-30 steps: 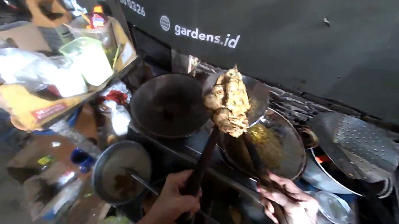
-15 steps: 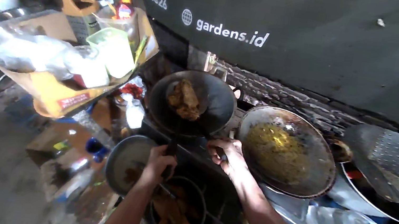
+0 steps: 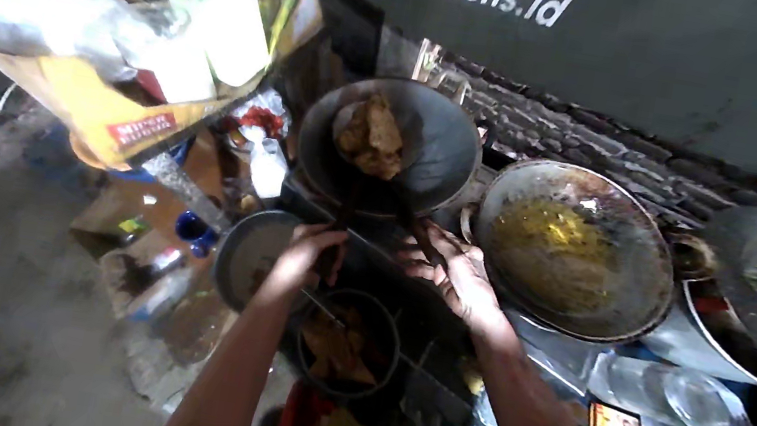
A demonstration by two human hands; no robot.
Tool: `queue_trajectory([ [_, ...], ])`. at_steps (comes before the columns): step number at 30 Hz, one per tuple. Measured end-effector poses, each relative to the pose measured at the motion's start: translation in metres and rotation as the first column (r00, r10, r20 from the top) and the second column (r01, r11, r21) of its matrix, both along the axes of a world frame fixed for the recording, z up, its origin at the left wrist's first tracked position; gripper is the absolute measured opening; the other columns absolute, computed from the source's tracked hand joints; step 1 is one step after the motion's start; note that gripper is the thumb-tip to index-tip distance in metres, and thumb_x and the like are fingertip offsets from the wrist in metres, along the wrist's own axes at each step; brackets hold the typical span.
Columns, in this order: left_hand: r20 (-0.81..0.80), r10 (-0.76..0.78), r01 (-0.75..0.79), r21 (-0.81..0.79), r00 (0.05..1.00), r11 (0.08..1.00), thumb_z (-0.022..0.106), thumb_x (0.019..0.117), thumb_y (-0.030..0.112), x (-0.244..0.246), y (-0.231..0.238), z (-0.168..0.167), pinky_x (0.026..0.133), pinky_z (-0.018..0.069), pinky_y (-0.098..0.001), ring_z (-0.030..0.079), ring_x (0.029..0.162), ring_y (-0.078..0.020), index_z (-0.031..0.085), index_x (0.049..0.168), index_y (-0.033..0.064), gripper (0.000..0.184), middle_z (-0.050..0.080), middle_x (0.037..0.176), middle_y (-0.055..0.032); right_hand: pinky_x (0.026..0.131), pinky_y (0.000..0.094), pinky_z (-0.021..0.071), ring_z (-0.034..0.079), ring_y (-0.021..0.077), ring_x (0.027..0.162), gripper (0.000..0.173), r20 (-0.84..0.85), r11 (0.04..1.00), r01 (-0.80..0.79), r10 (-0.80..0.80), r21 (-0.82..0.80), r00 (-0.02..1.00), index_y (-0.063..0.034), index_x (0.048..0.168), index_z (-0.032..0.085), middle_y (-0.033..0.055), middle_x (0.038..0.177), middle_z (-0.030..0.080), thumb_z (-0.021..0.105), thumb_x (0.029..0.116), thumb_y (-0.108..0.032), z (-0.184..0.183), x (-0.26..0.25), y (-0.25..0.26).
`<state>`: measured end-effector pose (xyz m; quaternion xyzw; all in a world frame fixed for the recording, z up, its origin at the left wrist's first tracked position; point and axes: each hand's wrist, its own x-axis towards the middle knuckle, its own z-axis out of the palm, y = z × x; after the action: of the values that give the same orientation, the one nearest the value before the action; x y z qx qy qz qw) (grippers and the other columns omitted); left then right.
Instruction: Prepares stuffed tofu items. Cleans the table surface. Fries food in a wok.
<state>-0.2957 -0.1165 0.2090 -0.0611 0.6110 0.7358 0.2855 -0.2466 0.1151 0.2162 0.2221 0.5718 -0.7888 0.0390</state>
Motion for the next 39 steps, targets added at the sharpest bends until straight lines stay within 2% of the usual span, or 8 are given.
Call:
queue_trajectory([
  [4, -0.004, 0.079, -0.079, -0.009, 0.997, 0.997, 0.038, 0.1118, 0.035, 0.008, -0.006, -0.003, 0.045, 0.0544, -0.0289, 0.060, 0.049, -0.0152, 0.062, 0.097, -0.0006, 0.046, 0.062, 0.065, -0.0080, 0.063, 0.0361, 0.0648, 0.076, 0.0245, 0.075, 0.035, -0.037, 1.000, 0.004, -0.004, 0.010, 0.999, 0.0028, 0.134, 0.055, 0.0145, 0.101, 0.075, 0.037, 0.1126, -0.018, -0.003, 0.007, 0.001],
  [8, -0.085, 0.372, -0.379, -0.094, 0.924, 0.921, 0.047, 0.1099, 0.026, 0.020, -0.028, -0.017, 0.052, 0.0533, -0.0255, 0.058, 0.054, -0.0091, 0.066, 0.105, -0.0001, 0.032, 0.059, 0.066, -0.0001, 0.063, 0.0351, 0.0648, 0.076, 0.0242, 0.074, 0.036, -0.048, 1.000, -0.012, 0.012, -0.002, 0.999, 0.0031, 0.134, 0.055, 0.0146, 0.101, 0.075, 0.034, 0.1130, -0.018, -0.006, 0.011, 0.004],
  [14, -0.187, 0.650, -0.676, -0.205, 0.737, 0.708, 0.049, 0.1077, 0.018, 0.054, -0.088, -0.050, 0.040, 0.0465, -0.0261, 0.049, 0.041, -0.0089, 0.061, 0.096, 0.0022, 0.023, 0.052, 0.056, 0.0022, 0.064, 0.0354, 0.0651, 0.076, 0.0255, 0.076, 0.038, -0.077, 1.000, -0.026, 0.025, -0.010, 0.997, 0.0025, 0.132, 0.056, 0.0158, 0.103, 0.075, 0.032, 0.1136, -0.021, -0.008, 0.016, 0.006],
  [19, -0.091, 0.760, -0.727, -0.385, 0.643, 0.569, 0.055, 0.1048, 0.017, 0.084, -0.127, -0.087, 0.035, 0.0442, -0.0276, 0.043, 0.036, -0.0093, 0.054, 0.092, 0.0028, 0.019, 0.043, 0.051, 0.0022, 0.053, 0.0306, 0.0616, 0.072, 0.0164, 0.061, 0.036, -0.225, 0.958, 0.092, -0.030, 0.270, 0.974, 0.0034, 0.117, 0.064, 0.0065, 0.092, 0.076, 0.037, 0.1107, -0.020, -0.022, 0.053, 0.017],
  [21, -0.059, 0.770, -0.695, -0.478, 0.635, 0.537, 0.058, 0.1033, 0.018, 0.094, -0.133, -0.099, 0.038, 0.0458, -0.0290, 0.044, 0.039, -0.0106, 0.056, 0.102, -0.0003, 0.018, 0.046, 0.055, -0.0003, 0.049, 0.0247, 0.0572, 0.066, 0.0087, 0.056, 0.033, -0.255, 0.909, 0.132, -0.030, 0.395, 0.967, 0.0069, 0.115, 0.065, 0.0037, 0.088, 0.075, 0.043, 0.1070, -0.016, -0.035, 0.076, 0.019],
  [24, 0.027, 0.777, -0.644, -0.542, 0.629, 0.541, 0.061, 0.1023, 0.019, 0.101, -0.135, -0.115, 0.046, 0.0520, -0.0357, 0.052, 0.047, -0.0161, 0.055, 0.118, -0.0009, 0.026, 0.054, 0.068, -0.0068, 0.058, 0.0274, 0.0590, 0.068, 0.0121, 0.065, 0.033, 0.000, 0.863, -0.103, 0.119, 0.495, 0.993, 0.0106, 0.122, 0.063, 0.0126, 0.094, 0.071, 0.051, 0.1036, -0.014, -0.059, 0.108, 0.018],
  [29, 0.147, 0.748, -0.617, -0.474, 0.647, 0.628, 0.053, 0.1040, 0.012, 0.099, -0.132, -0.131, 0.070, 0.0577, -0.0491, 0.067, 0.082, -0.0324, 0.048, 0.140, -0.0027, 0.039, 0.064, 0.109, -0.0253, 0.090, 0.0438, 0.0581, 0.069, 0.0312, 0.102, 0.051, 0.436, 0.778, -0.519, 0.353, 0.355, 0.828, 0.0043, 0.148, 0.047, 0.0260, 0.125, 0.064, 0.061, 0.1026, -0.015, -0.122, 0.119, 0.004],
  [39, 0.123, 0.753, -0.665, -0.395, 0.646, 0.634, 0.055, 0.0895, -0.010, 0.087, -0.128, -0.147, 0.061, 0.0593, -0.0499, 0.068, 0.079, -0.0362, 0.045, 0.144, 0.0024, 0.057, 0.062, 0.113, -0.0280, 0.072, 0.0466, 0.0608, 0.069, 0.0319, 0.092, 0.059, 0.516, 0.871, -0.470, 0.340, 0.142, 0.786, -0.0075, 0.148, 0.049, 0.0238, 0.124, 0.062, 0.064, 0.0917, 0.001, -0.173, 0.113, -0.013],
])
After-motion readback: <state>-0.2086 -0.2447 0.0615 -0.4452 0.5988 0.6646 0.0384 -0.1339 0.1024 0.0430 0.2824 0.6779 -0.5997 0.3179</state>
